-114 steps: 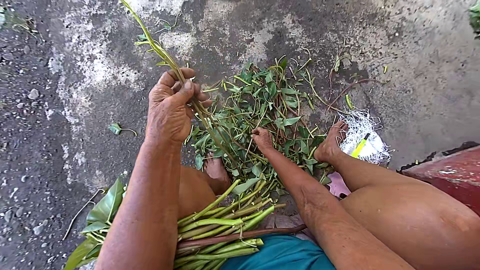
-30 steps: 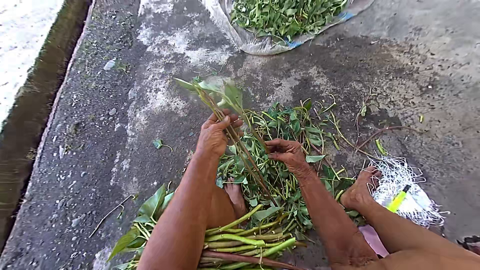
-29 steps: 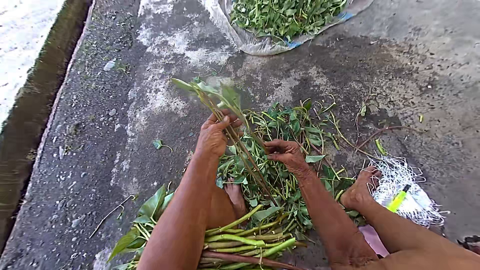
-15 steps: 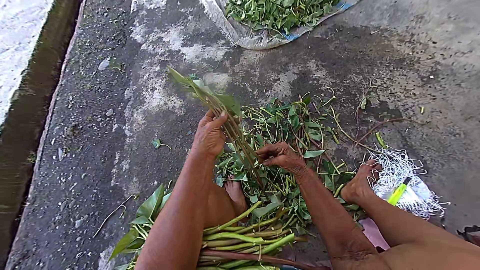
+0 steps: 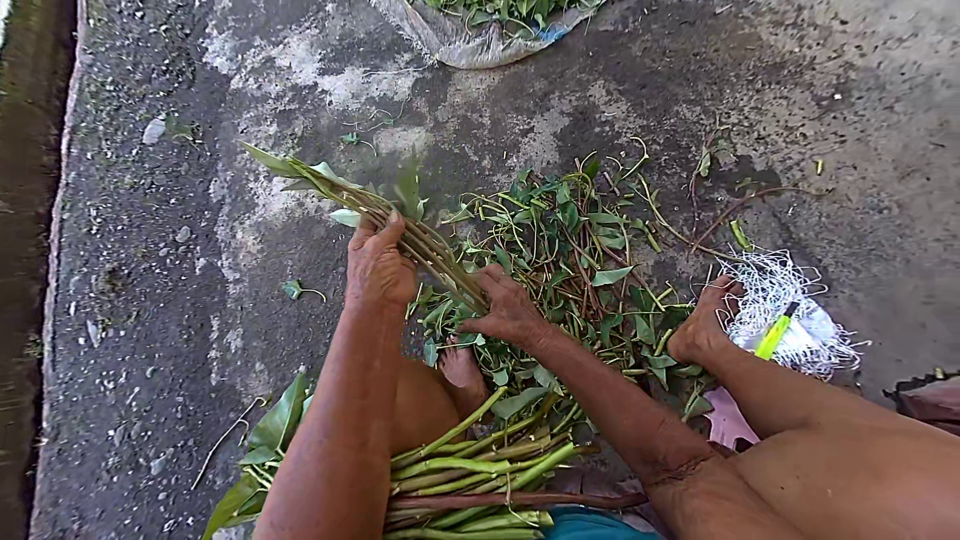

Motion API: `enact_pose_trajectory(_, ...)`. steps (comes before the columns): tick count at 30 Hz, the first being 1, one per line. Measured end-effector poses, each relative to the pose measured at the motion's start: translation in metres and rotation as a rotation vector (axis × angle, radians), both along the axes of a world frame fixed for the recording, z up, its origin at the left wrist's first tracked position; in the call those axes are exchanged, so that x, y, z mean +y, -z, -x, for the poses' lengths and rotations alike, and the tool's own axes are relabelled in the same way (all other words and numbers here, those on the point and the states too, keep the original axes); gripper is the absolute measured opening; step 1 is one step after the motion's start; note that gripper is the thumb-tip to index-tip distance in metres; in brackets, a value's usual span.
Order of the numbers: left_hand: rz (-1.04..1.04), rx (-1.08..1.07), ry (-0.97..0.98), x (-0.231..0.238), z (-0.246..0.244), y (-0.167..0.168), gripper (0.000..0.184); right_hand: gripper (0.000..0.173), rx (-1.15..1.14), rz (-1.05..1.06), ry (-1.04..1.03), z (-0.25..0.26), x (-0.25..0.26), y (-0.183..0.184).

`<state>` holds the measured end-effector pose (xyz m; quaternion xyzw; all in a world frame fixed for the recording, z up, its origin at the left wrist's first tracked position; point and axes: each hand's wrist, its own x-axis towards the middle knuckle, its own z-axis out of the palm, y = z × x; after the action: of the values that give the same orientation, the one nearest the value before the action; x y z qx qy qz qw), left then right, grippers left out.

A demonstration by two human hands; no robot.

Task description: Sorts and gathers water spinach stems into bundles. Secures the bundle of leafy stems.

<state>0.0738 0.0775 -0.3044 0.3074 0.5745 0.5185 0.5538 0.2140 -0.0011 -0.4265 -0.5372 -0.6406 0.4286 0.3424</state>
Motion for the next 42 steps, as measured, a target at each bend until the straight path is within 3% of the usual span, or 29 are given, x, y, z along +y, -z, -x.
enact_pose_trajectory(2,0.038,-0.007,0.032,0.000,0.000,-0.001,0.017,0.042,0.020,-0.037,0.016,0.002,0.000,0.008)
enact_pose_trajectory(4,0.058,-0.021,0.079,-0.001,0.000,-0.003,0.017,0.031,0.132,0.062,-0.079,-0.001,0.001,0.011)
enact_pose_trajectory(7,0.013,-0.006,0.180,-0.001,0.001,-0.002,0.023,0.024,0.468,0.255,-0.251,-0.004,0.002,0.011)
enact_pose_trajectory(9,-0.031,0.013,0.249,-0.002,0.000,-0.002,0.015,0.018,0.680,0.349,-0.314,-0.003,0.000,0.008)
enact_pose_trajectory(12,-0.096,0.036,0.356,-0.002,0.006,0.001,0.016,0.017,0.814,0.406,-0.373,0.001,-0.001,0.005)
enact_pose_trajectory(14,-0.091,0.026,0.332,-0.003,0.004,0.001,0.016,0.016,0.765,0.334,-0.308,0.003,-0.004,0.006)
enact_pose_trajectory(19,-0.118,-0.093,0.286,-0.008,-0.006,-0.003,0.016,0.027,0.146,-0.043,0.059,0.005,-0.002,0.013)
enact_pose_trajectory(29,-0.172,-0.106,0.468,-0.006,-0.012,-0.009,0.022,0.020,0.478,0.068,-0.199,0.001,-0.006,-0.007)
enact_pose_trajectory(36,-0.216,-0.075,0.448,-0.007,-0.013,-0.012,0.023,0.019,0.578,0.105,-0.235,0.001,-0.008,-0.010)
enact_pose_trajectory(42,-0.184,-0.074,0.447,-0.007,-0.007,-0.013,0.027,0.026,0.315,0.066,-0.102,0.002,-0.005,-0.007)
